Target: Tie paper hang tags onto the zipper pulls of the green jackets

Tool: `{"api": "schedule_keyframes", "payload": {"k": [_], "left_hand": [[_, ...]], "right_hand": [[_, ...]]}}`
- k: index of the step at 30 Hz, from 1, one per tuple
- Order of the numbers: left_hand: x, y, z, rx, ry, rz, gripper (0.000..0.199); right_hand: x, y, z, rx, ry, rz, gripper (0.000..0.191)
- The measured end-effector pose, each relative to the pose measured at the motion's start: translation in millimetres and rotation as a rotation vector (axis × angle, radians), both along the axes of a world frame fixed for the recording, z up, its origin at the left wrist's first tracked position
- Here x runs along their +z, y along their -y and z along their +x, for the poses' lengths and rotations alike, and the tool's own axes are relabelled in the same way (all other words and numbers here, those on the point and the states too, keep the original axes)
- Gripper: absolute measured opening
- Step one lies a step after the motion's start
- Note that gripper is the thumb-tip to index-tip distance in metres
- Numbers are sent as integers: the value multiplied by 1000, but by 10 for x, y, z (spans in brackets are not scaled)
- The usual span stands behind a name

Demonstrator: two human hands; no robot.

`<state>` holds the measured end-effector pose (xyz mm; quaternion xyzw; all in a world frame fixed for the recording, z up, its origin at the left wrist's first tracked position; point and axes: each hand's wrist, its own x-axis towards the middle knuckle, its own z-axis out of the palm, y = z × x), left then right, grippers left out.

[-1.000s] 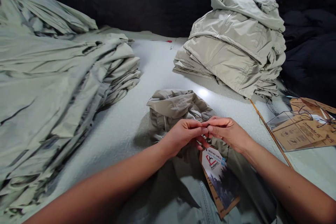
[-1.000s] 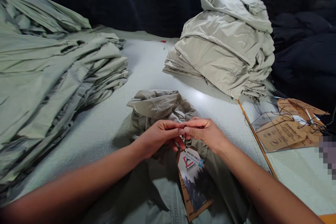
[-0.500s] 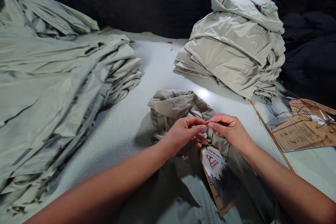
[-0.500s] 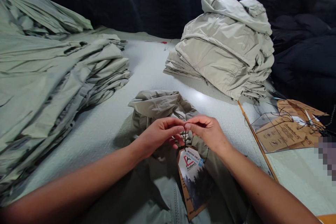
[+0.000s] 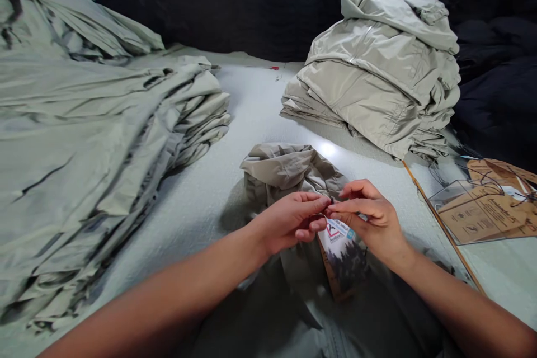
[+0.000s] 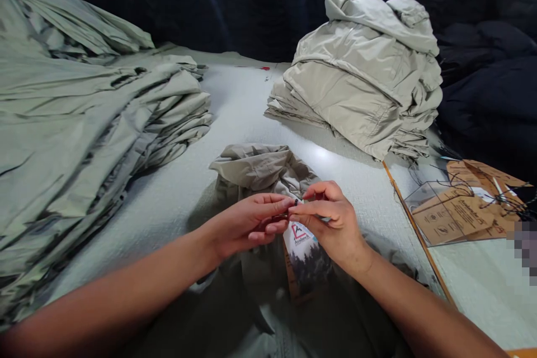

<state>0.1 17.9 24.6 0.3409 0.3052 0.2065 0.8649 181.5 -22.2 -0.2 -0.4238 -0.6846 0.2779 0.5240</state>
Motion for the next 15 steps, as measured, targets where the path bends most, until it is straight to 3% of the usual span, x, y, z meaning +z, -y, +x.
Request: {"api": "schedule_keyframes", "payload": {"k": [4, 9, 15], "left_hand": [[23, -23, -28, 0, -113, 48, 36], [45, -62, -77, -61, -349, 297, 34], [8, -112, -90, -58, -511, 520, 22]], "right_hand": [[-44, -21, 3, 119, -26, -108, 9], [-104, -71, 5, 249, -59, -215, 7], [-175, -109, 2, 217, 30, -171, 6]]}}
